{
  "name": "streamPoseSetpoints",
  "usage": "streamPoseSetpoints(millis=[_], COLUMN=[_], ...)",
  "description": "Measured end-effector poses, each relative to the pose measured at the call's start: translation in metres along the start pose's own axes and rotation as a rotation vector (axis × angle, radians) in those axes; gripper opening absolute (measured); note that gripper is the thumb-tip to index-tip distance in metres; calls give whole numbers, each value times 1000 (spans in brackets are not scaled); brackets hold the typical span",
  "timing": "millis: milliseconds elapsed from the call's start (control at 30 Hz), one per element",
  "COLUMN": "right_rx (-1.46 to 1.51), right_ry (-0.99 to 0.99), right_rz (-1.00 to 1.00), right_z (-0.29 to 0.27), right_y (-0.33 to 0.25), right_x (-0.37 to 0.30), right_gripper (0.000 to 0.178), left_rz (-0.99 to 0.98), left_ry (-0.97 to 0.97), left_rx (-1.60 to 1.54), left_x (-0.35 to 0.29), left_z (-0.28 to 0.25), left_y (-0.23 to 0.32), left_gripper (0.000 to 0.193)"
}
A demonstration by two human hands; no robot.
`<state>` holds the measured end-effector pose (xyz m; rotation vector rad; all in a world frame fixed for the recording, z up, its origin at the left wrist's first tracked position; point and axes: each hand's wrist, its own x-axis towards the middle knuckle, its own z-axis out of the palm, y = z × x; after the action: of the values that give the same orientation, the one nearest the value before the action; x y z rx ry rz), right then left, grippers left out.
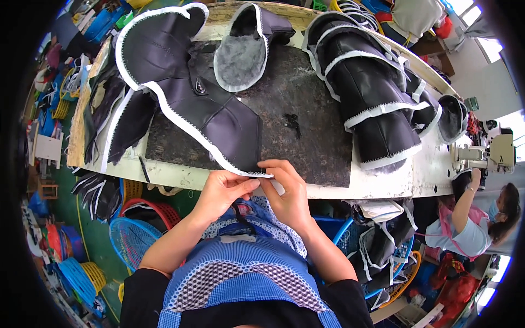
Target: Assembling and trimming shoe parts for winter boots on a factory floor.
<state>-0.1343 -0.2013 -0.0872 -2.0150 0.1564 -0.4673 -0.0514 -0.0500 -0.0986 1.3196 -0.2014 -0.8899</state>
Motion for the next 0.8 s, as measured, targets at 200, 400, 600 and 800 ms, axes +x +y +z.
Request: streamPoseSetpoints(millis=[200, 400, 600, 800], right_rx=[141, 112, 527, 478], right_ry=[-21, 1, 176, 40], right_rz=[113, 33, 23, 150], right_z=[2, -2, -8, -11], right_y=[4, -12, -30, -11], right_x=[-1, 5, 20, 50], right_gripper=[12, 13, 34, 53], left_rz=[-31, -16, 57, 854], left_ry=[-36, -79, -87, -207], left_rx=[117, 152, 36, 145], left_x=[-1, -6, -15, -20], left_z=[-5, -4, -12, -22], left_y=[-2, 14, 69, 253], left_gripper=[20, 19, 14, 22])
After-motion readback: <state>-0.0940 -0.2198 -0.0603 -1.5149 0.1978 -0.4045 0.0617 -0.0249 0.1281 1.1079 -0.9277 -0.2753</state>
